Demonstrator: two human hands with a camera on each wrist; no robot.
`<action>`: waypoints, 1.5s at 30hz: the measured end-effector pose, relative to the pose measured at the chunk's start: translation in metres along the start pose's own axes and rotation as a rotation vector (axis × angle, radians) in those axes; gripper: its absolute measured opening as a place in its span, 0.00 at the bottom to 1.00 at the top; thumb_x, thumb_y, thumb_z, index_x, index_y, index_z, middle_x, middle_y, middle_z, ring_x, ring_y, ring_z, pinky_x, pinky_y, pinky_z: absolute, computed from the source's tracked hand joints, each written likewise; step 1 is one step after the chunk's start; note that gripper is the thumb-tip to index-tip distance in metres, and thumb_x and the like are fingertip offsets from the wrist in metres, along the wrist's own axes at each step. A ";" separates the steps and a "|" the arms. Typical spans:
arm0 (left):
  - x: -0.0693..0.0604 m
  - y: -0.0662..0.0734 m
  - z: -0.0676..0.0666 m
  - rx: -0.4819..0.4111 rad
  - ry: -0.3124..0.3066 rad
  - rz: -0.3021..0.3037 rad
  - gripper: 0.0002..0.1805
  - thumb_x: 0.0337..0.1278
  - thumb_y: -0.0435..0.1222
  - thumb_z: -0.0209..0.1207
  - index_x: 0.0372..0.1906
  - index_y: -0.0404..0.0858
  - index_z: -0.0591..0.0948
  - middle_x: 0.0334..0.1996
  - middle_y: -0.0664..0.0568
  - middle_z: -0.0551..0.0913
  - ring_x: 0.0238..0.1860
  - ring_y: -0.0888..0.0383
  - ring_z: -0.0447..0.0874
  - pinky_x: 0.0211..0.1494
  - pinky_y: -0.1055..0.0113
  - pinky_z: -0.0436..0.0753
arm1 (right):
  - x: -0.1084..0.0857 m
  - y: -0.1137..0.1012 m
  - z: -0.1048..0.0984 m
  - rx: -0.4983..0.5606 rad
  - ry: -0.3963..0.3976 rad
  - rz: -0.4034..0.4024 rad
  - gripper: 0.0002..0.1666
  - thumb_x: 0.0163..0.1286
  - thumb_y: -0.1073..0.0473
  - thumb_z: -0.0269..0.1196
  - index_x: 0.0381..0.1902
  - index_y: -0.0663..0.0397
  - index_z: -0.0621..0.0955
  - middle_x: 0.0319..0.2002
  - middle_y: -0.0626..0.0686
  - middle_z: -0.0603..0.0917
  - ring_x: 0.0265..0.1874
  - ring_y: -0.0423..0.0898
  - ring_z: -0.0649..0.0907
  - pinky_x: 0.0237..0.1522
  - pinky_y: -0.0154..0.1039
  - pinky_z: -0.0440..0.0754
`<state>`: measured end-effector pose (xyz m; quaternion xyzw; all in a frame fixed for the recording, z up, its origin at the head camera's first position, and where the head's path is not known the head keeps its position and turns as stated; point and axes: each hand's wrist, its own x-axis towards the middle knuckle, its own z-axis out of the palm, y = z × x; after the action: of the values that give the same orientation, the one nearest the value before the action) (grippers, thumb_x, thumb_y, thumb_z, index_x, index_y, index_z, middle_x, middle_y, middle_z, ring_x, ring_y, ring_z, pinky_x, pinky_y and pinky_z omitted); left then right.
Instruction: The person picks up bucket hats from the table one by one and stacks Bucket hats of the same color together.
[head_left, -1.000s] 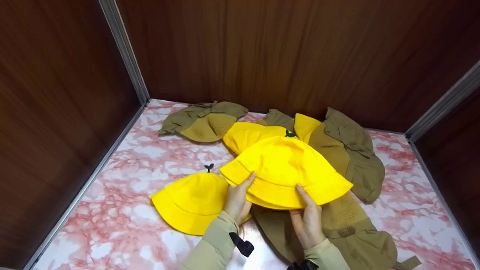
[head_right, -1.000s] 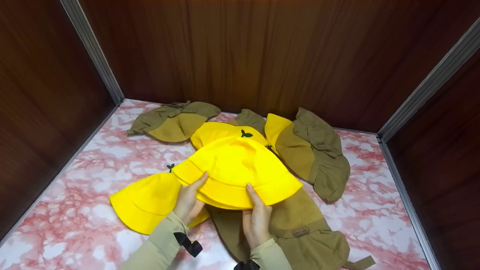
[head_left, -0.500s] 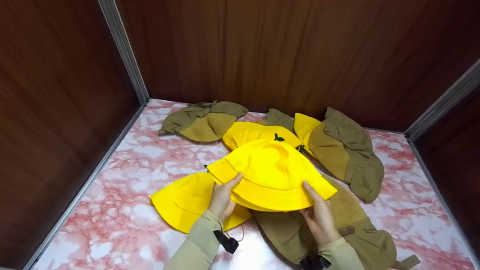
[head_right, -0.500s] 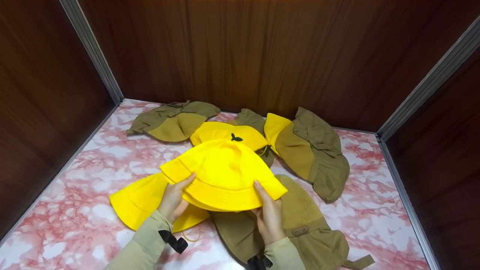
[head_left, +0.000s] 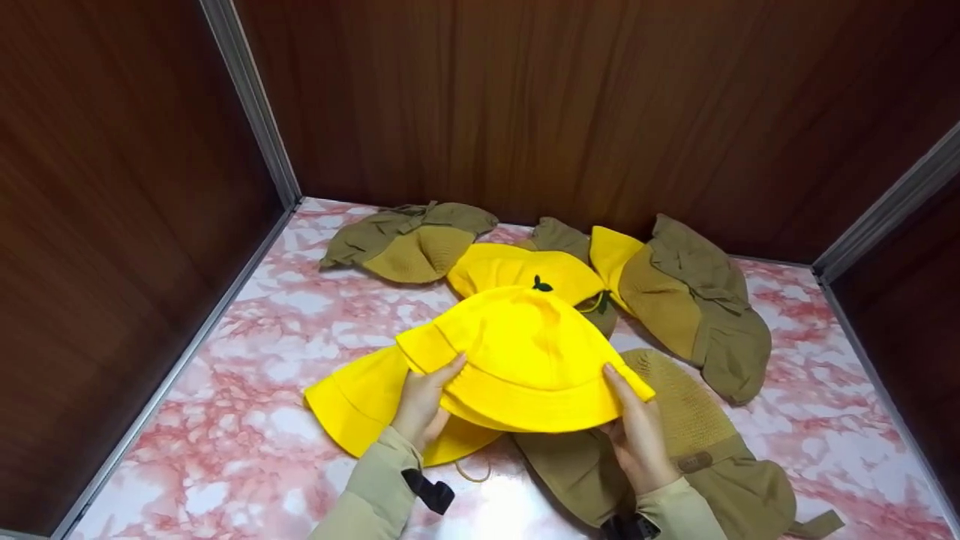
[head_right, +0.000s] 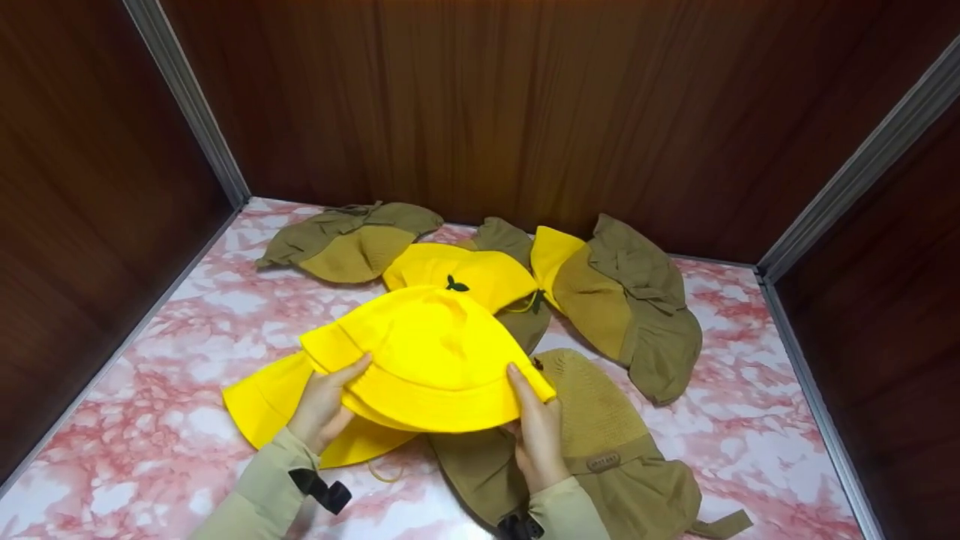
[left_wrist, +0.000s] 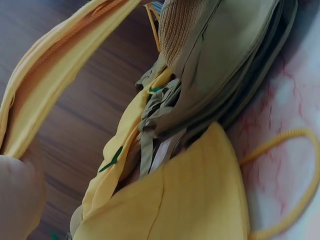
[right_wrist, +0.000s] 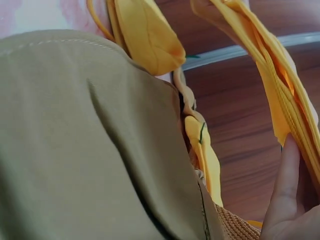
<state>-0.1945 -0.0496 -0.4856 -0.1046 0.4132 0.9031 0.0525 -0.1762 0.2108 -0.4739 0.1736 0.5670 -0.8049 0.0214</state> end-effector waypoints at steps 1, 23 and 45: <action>-0.001 0.001 -0.002 0.007 0.000 -0.001 0.26 0.63 0.29 0.61 0.64 0.34 0.66 0.53 0.49 0.80 0.53 0.56 0.82 0.63 0.58 0.80 | 0.000 0.000 0.000 -0.014 -0.004 -0.001 0.19 0.72 0.48 0.61 0.55 0.52 0.78 0.36 0.44 0.87 0.35 0.40 0.86 0.36 0.35 0.86; -0.006 0.045 -0.037 0.210 0.140 0.056 0.29 0.58 0.41 0.68 0.58 0.31 0.71 0.45 0.48 0.84 0.46 0.57 0.85 0.55 0.64 0.84 | 0.002 0.005 0.009 -0.209 -0.007 -0.113 0.15 0.70 0.60 0.64 0.49 0.59 0.74 0.30 0.47 0.82 0.27 0.41 0.83 0.30 0.35 0.85; -0.031 0.112 -0.068 0.828 0.263 0.100 0.14 0.54 0.42 0.71 0.38 0.35 0.86 0.33 0.55 0.84 0.38 0.59 0.78 0.46 0.71 0.77 | 0.003 0.011 0.026 -0.483 -0.157 -0.143 0.10 0.70 0.62 0.62 0.32 0.58 0.71 0.16 0.48 0.70 0.11 0.39 0.67 0.14 0.29 0.65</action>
<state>-0.1744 -0.1739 -0.4393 -0.1686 0.7481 0.6418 -0.0069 -0.1828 0.1839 -0.4772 0.0602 0.7501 -0.6567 0.0492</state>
